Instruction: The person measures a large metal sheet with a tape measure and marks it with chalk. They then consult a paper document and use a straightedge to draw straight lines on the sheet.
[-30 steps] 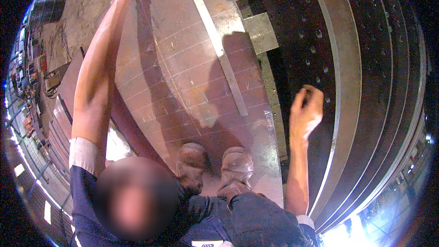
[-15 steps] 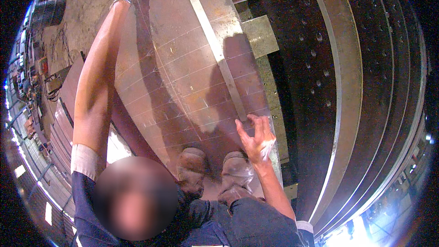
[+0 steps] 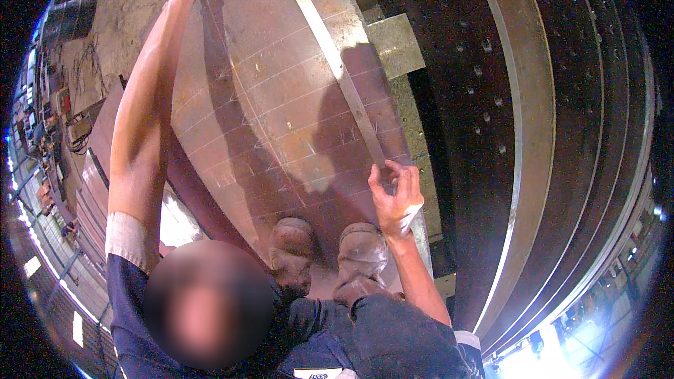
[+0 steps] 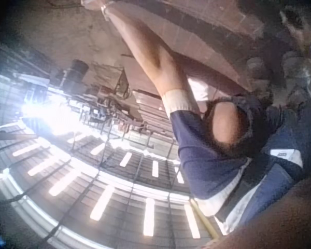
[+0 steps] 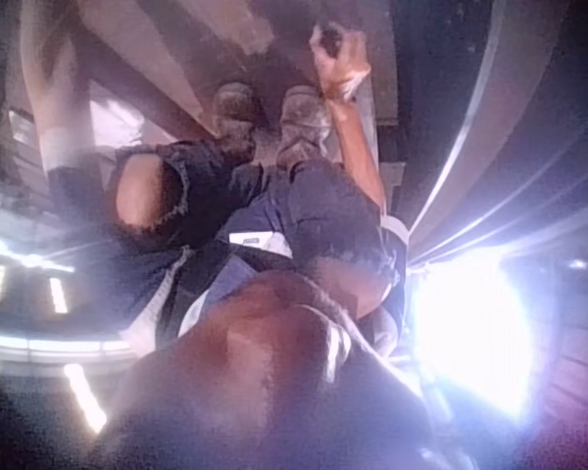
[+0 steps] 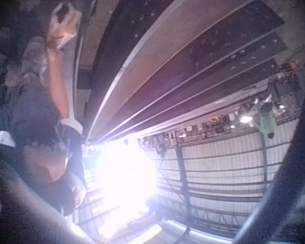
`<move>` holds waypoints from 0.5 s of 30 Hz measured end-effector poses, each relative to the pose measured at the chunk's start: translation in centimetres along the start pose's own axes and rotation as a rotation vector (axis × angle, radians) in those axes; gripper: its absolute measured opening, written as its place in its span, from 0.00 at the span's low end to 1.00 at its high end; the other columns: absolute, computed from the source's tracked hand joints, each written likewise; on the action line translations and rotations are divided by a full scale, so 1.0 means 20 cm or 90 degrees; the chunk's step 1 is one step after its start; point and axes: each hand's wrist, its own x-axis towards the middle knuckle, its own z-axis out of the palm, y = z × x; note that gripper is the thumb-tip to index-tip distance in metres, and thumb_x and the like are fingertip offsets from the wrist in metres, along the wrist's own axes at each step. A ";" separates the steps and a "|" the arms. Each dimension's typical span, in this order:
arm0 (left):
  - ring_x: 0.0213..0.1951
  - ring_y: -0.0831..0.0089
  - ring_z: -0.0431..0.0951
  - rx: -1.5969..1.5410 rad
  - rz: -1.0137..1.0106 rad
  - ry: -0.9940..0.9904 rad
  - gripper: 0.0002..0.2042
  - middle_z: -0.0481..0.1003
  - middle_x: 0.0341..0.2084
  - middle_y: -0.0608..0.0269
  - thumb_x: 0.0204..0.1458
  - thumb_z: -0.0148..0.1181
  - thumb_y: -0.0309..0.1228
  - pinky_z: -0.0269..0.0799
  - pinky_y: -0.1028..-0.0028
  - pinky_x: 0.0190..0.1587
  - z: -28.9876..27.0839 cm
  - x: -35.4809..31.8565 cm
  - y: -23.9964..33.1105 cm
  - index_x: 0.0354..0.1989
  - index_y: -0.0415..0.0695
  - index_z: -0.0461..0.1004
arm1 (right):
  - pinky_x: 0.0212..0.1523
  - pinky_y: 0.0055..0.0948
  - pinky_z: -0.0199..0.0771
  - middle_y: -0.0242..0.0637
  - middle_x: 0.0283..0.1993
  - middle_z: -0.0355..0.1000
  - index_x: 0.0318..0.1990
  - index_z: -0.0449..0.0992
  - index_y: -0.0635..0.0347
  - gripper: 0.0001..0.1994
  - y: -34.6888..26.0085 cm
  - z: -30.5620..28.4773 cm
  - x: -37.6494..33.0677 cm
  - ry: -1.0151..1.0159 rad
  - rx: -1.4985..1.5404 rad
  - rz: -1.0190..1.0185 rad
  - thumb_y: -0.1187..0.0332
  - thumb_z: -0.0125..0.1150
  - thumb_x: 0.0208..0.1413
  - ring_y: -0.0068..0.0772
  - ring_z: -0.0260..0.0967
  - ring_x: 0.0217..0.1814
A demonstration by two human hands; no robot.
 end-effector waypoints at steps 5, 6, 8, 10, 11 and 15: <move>0.34 0.68 0.85 -0.017 -0.007 -0.001 0.12 0.84 0.30 0.57 0.48 0.70 0.35 0.78 0.71 0.41 0.00 0.00 0.00 0.37 0.42 0.85 | 0.28 0.30 0.74 0.38 0.33 0.74 0.39 0.77 0.61 0.14 0.01 0.01 0.00 0.018 0.003 -0.018 0.73 0.76 0.47 0.36 0.71 0.28; 0.34 0.68 0.85 -0.036 -0.020 -0.006 0.12 0.84 0.30 0.57 0.48 0.70 0.35 0.77 0.71 0.41 0.00 0.00 0.01 0.37 0.42 0.85 | 0.28 0.30 0.74 0.38 0.33 0.74 0.38 0.77 0.61 0.13 0.02 0.02 -0.01 0.018 0.001 -0.021 0.72 0.76 0.47 0.36 0.71 0.28; 0.34 0.68 0.85 -0.031 -0.008 -0.003 0.12 0.84 0.30 0.56 0.48 0.70 0.35 0.77 0.72 0.41 0.00 0.00 0.01 0.37 0.41 0.85 | 0.27 0.30 0.74 0.38 0.33 0.74 0.38 0.77 0.61 0.13 0.03 0.02 -0.01 0.020 -0.001 -0.028 0.72 0.76 0.47 0.35 0.71 0.28; 0.35 0.68 0.85 -0.026 -0.003 -0.002 0.12 0.84 0.30 0.56 0.48 0.70 0.35 0.77 0.71 0.41 0.00 0.00 0.02 0.37 0.41 0.85 | 0.27 0.30 0.74 0.38 0.32 0.73 0.37 0.77 0.62 0.12 0.02 0.02 0.00 0.019 -0.006 -0.019 0.71 0.75 0.48 0.35 0.71 0.28; 0.35 0.67 0.85 -0.024 -0.003 -0.003 0.12 0.84 0.30 0.56 0.48 0.70 0.35 0.77 0.71 0.41 0.00 0.00 0.03 0.36 0.41 0.85 | 0.27 0.30 0.74 0.38 0.32 0.73 0.37 0.77 0.62 0.12 0.02 0.01 0.00 0.019 -0.009 -0.014 0.71 0.75 0.48 0.35 0.71 0.28; 0.37 0.65 0.85 0.012 0.066 0.028 0.12 0.84 0.32 0.54 0.46 0.71 0.35 0.78 0.70 0.42 0.01 0.01 -0.02 0.35 0.41 0.85 | 0.26 0.31 0.74 0.38 0.31 0.73 0.36 0.77 0.61 0.12 0.02 0.01 0.00 0.022 -0.004 -0.016 0.70 0.75 0.49 0.36 0.71 0.27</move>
